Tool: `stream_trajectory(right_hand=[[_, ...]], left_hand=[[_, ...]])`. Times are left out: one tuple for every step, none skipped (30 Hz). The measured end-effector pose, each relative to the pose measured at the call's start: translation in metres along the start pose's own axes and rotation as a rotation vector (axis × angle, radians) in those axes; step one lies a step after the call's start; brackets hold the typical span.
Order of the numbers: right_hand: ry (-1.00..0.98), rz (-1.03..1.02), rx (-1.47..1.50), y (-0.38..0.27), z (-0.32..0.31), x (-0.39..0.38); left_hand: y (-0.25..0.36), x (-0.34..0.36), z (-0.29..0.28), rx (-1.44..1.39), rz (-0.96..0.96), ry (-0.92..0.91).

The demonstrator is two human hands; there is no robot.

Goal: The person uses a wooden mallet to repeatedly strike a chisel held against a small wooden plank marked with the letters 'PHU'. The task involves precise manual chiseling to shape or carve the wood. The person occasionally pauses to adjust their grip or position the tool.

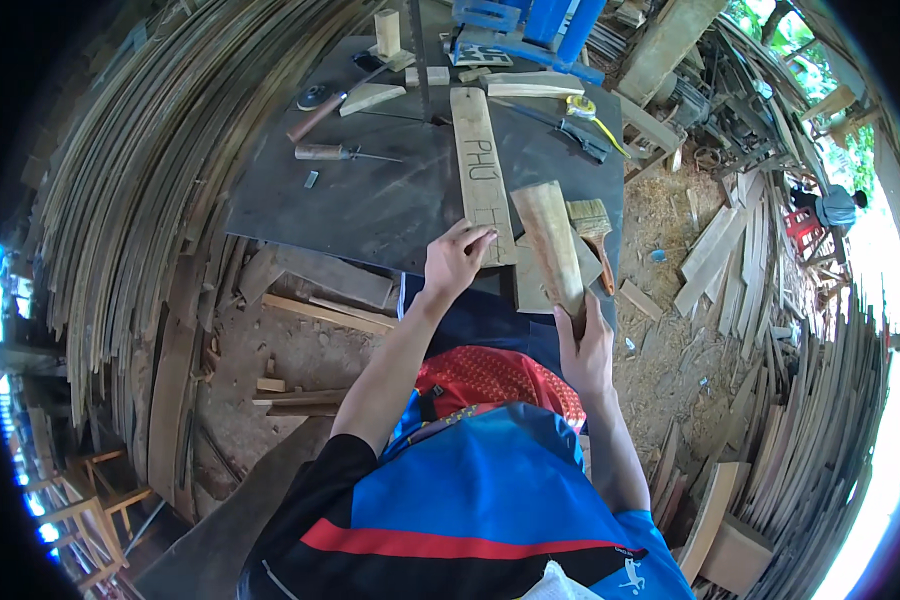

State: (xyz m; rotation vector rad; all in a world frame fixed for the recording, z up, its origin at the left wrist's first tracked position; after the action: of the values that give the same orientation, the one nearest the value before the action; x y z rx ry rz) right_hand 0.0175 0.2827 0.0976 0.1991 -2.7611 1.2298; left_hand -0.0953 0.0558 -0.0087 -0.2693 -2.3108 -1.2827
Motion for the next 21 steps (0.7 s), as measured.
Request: stream_trajectory(right_hand=[[0.002, -0.021, -0.015, 0.004, 0.004, -0.003], [0.003, -0.044, -0.030, 0.008, 0.005, -0.005], [-0.093, 0.004, -0.145, 0.012, 0.006, -0.005], [-0.179, 0.035, -0.175, 0.013, 0.005, -0.004], [-0.117, -0.022, -0.168, 0.012, 0.003, -0.006], [-0.060, -0.082, -0.163, 0.006, 0.002, -0.007], [-0.026, -0.052, -0.105, -0.002, 0.000, -0.008], [0.005, -0.021, -0.051, -0.009, -0.002, -0.010], [0.098, -0.094, -0.048, -0.005, 0.004, -0.011], [0.061, -0.096, -0.098, 0.000, 0.007, -0.011], [0.026, -0.097, -0.150, 0.004, 0.011, -0.010], [-0.013, -0.092, -0.209, 0.013, 0.012, -0.012], [-0.142, 0.025, -0.201, 0.020, 0.011, -0.009], [-0.108, 0.015, -0.197, 0.023, 0.005, -0.014], [-0.080, 0.007, -0.188, 0.018, 0.001, -0.021], [-0.053, 0.001, -0.179, 0.013, -0.002, -0.022], [0.008, -0.051, -0.143, 0.007, -0.003, -0.016], [0.042, -0.072, -0.142, 0.003, -0.001, -0.016], [0.078, -0.092, -0.141, 0.000, 0.001, -0.016], [0.115, -0.111, -0.142, -0.001, 0.001, -0.016], [0.089, -0.118, -0.192, 0.016, 0.008, -0.016]], left_hand=[[0.000, -0.001, -0.001, 0.016, 0.008, 0.006], [0.001, -0.002, -0.001, 0.033, 0.016, 0.012], [0.004, -0.005, -0.004, 0.017, 0.027, 0.043], [0.005, -0.006, -0.006, -0.035, -0.049, -0.004], [0.007, -0.008, -0.006, -0.084, -0.125, -0.054], [-0.009, -0.009, 0.004, -0.004, 0.055, 0.057], [0.001, -0.004, -0.002, -0.009, 0.045, 0.035], [0.000, -0.005, 0.000, 0.008, -0.035, 0.005], [0.000, -0.005, -0.001, 0.013, -0.030, -0.006], [0.001, -0.004, -0.001, 0.015, -0.025, -0.014], [0.001, -0.004, -0.003, 0.035, -0.049, -0.019], [0.000, -0.005, 0.000, 0.014, -0.026, 0.002], [-0.002, -0.003, 0.001, -0.007, -0.002, 0.029], [-0.003, -0.003, 0.002, -0.028, 0.022, 0.055], [0.002, -0.009, -0.001, -0.010, 0.028, 0.034], [0.002, -0.006, -0.003, 0.001, -0.004, 0.011], [0.002, -0.003, -0.005, 0.011, -0.036, -0.013], [0.002, -0.002, -0.004, 0.016, -0.062, -0.050], [0.002, -0.002, -0.004, 0.055, -0.064, -0.062], [0.003, -0.002, 0.000, 0.041, -0.032, -0.033], [0.000, -0.004, 0.004, 0.032, 0.002, -0.003]])
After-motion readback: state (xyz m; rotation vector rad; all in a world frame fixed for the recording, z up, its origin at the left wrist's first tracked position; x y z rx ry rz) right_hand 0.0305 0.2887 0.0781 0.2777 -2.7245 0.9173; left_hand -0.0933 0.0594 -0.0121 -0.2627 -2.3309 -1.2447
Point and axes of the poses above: each hand's wrist, its own x-axis towards the middle knuckle, its own z-axis out of the palm, y = z × x, the point moved 1 cm from there along x, towards the middle knuckle, and after that the axes turned 1 degree about x, right-handed, at the moved point
